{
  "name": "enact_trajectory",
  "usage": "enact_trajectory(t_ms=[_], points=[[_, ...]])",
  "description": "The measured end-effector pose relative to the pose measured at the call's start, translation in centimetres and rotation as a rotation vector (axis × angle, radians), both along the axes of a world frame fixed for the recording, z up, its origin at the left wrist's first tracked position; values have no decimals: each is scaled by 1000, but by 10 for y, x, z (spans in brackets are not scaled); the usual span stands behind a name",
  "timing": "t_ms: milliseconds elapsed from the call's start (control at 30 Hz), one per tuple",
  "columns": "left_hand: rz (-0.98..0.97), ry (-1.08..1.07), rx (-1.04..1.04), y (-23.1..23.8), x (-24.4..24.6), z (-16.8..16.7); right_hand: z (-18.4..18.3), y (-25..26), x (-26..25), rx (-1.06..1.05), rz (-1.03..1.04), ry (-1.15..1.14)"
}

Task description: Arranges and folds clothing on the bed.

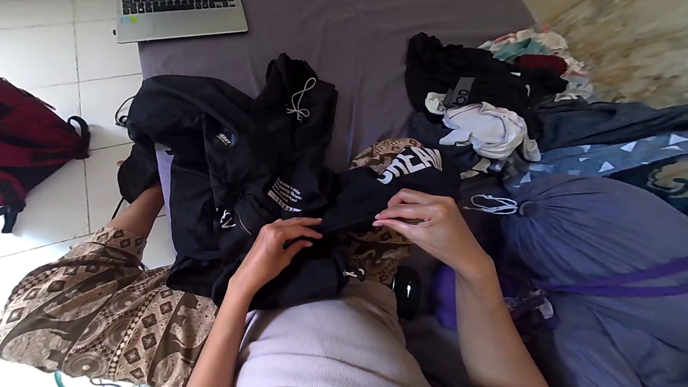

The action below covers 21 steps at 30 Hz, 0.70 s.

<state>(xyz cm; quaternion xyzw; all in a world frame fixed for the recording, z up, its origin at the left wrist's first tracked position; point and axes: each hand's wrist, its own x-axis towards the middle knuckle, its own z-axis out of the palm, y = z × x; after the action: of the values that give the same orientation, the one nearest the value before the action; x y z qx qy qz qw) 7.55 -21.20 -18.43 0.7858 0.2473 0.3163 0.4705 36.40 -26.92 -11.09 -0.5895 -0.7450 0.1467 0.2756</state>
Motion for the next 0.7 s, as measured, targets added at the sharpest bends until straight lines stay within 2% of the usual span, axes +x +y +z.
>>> enact_trajectory(t_ms=[200, 333, 700], points=[[-41, 34, -19, 3, 1, 1, 0, -1, -8, -47, -13, 100], [-44, 58, -38, 2, 0, 2, -3, -1, -10, -28, -11, 78], [100, 79, 73, -5, 5, 1, -10, 0, -17, 16, -34, 10]])
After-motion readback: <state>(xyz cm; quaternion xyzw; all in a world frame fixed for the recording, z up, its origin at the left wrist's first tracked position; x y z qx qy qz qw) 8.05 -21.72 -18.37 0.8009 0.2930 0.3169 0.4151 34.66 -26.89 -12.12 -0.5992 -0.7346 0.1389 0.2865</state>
